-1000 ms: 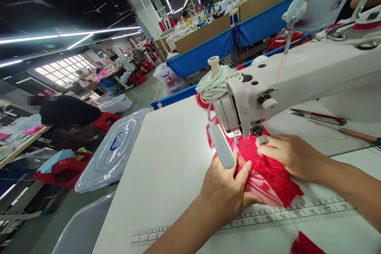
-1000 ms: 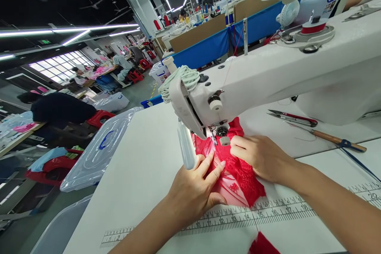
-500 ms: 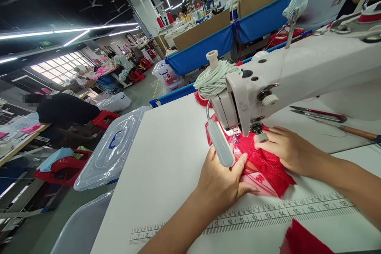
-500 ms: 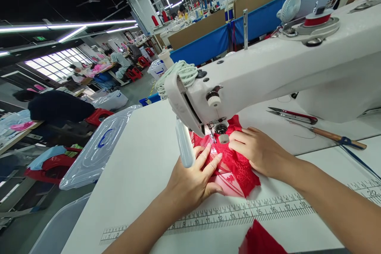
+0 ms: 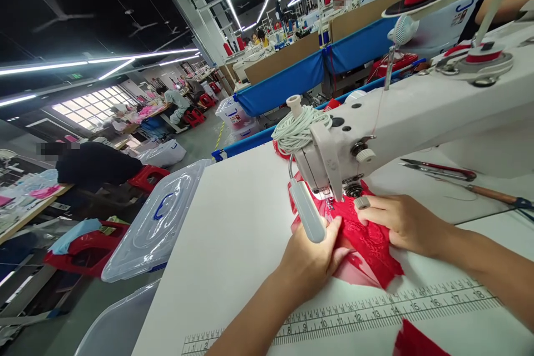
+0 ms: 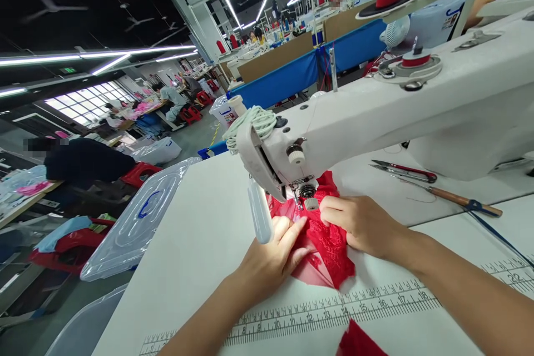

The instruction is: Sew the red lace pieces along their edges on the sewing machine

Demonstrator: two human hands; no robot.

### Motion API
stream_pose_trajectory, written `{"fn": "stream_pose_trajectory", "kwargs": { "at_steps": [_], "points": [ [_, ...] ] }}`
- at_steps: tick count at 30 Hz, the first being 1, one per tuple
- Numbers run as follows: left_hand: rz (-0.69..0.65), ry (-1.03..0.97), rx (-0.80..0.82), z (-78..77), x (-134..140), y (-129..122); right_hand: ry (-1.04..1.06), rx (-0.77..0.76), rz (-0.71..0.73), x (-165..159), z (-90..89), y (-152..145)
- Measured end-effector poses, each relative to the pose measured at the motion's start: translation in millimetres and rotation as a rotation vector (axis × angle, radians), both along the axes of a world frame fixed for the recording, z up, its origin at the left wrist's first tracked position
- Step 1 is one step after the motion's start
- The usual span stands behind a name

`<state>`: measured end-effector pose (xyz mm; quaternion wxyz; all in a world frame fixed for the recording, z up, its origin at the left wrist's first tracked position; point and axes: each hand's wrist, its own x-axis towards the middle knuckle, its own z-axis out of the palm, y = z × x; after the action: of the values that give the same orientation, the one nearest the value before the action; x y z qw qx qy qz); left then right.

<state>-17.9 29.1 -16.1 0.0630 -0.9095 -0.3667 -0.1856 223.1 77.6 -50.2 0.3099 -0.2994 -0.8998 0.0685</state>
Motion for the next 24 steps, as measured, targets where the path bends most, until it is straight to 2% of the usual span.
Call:
{"fn": "stream_pose_trajectory", "kwargs": {
  "at_steps": [4,11,18,24],
  "points": [
    [-0.016,-0.02,-0.051,-2.2,-1,-2,0.064,0.024,-0.005,-4,1.1,1],
    [0.019,0.094,0.166,-6.0,0,-13,0.157,-0.038,0.027,-5,6.7,0],
    [0.066,0.074,0.22,-5.4,5,-15,0.165,-0.064,0.032,-3,4.6,1],
    [0.069,0.075,0.2,-6.5,4,-14,0.17,-0.06,0.04,-4,3.8,2]
  ]
}}
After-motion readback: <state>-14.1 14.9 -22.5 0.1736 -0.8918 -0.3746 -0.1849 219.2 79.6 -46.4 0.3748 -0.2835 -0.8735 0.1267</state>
